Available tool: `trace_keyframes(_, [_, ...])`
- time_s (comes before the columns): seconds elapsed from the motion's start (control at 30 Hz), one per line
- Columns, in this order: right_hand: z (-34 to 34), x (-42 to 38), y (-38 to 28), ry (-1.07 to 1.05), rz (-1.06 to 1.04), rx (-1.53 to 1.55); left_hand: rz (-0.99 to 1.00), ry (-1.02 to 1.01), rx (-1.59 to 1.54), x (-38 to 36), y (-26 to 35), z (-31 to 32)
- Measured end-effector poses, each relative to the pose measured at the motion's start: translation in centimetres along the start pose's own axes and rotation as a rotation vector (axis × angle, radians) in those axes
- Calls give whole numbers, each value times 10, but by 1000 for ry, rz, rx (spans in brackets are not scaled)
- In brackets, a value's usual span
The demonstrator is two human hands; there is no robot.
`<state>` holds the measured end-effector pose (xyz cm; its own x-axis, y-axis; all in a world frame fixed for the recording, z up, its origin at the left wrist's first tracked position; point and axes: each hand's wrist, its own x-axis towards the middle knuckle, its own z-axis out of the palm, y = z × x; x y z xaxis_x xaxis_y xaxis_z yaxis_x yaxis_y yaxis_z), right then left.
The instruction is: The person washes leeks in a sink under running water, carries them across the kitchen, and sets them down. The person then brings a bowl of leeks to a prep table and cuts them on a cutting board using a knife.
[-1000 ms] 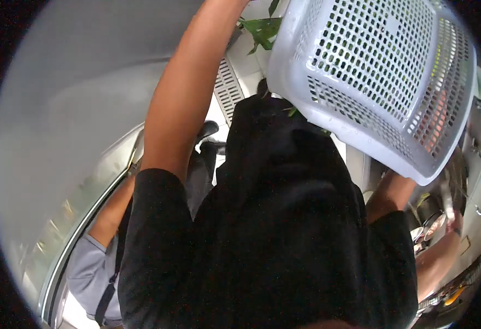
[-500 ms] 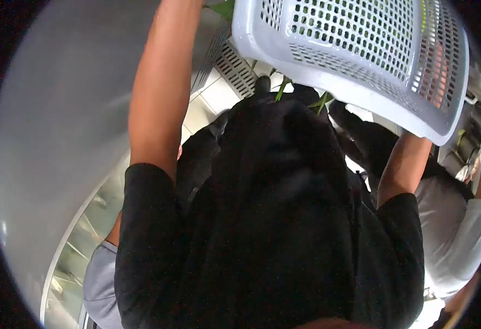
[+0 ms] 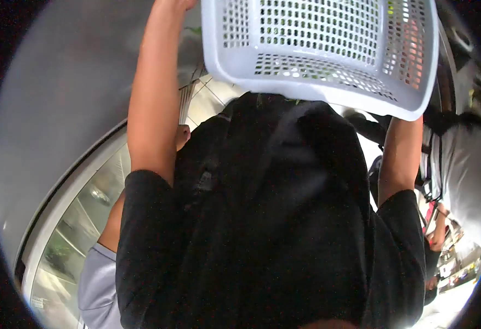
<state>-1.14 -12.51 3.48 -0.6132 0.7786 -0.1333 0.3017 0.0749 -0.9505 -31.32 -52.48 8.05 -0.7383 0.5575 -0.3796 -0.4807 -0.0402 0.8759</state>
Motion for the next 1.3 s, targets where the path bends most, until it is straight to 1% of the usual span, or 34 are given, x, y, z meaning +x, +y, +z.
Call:
trace_keyframes(0.03, [-1,-6,-5,0,-3,10,-7,23,-7,-2,1,0])
trace_keyframes(0.1, [0,-12,-11,-13,-9,39,-22,47,146,-13,7,5])
trace_keyframes(0.13, [6,-12,-13,-34,-16,54,-28,55,219,-18,7,8])
trace_keyframes(0.23, [36,-7,-10,-107,-25,135,-44,162,282,-28,-11,7])
trace_keyframes(0.3, [57,0,-8,-136,-8,194,-66,219,340,-22,-16,6])
trace_keyframes(0.37, [69,5,-11,-149,13,245,-71,270,404,-9,-1,16])
trace_keyframes(0.4, [72,7,-16,-151,24,265,-112,285,406,-6,9,29])
trace_keyframes(0.43, [83,1,-9,-170,32,290,-143,313,390,-23,-5,24])
trace_keyframes(0.47, [86,4,-7,-170,48,314,-192,335,395,-20,-3,31])
trace_keyframes(0.5, [88,7,-9,-164,52,338,-209,247,325,-8,-8,20])
trace_keyframes(0.57, [91,8,-11,-146,74,408,-224,221,311,4,-16,9])
trace_keyframes(0.67, [95,9,-10,-132,105,483,-286,176,281,2,-4,17])
trace_keyframes(0.73, [91,9,-5,-97,0,186,-284,167,309,10,-7,4])
trace_keyframes(0.77, [87,0,-17,-65,1,132,-324,88,339,17,-6,-3])
trace_keyframes(0.8, [85,-8,-31,-35,-1,75,-313,156,308,17,-5,4])
trace_keyframes(0.83, [86,-12,-33,7,5,117,-313,134,307,17,-2,10])
trace_keyframes(0.87, [90,-9,-26,16,-67,222,-323,114,304,17,-2,14])
trace_keyframes(0.9, [88,-10,-18,21,-95,152,-441,98,148,25,-5,6])
trace_keyframes(0.93, [85,-10,-13,14,-124,73,-407,27,157,27,-10,-4])
trace_keyframes(1.0, [81,-1,-3,-6,-97,-46,-313,0,384,22,-3,7])
trace_keyframes(1.03, [86,-4,3,-10,-58,21,-353,79,263,22,-6,4])
trace_keyframes(1.07, [90,-4,7,-14,-16,89,-376,114,243,18,-3,9])
trace_keyframes(1.13, [91,-5,-4,-16,112,115,-414,77,309,35,-9,-9])
trace_keyframes(1.17, [93,4,12,-20,33,166,-409,35,268,33,-7,-2])
trace_keyframes(1.2, [90,1,2,2,-1,161,-400,-7,224,31,-6,4])
trace_keyframes(1.23, [89,-5,-5,22,5,106,-375,-9,249,30,-6,7])
trace_keyframes(1.27, [88,-10,-14,35,19,53,-420,4,224,31,-4,6])
trace_keyframes(1.3, [91,-8,-11,42,-17,56,-435,12,266,29,0,6])
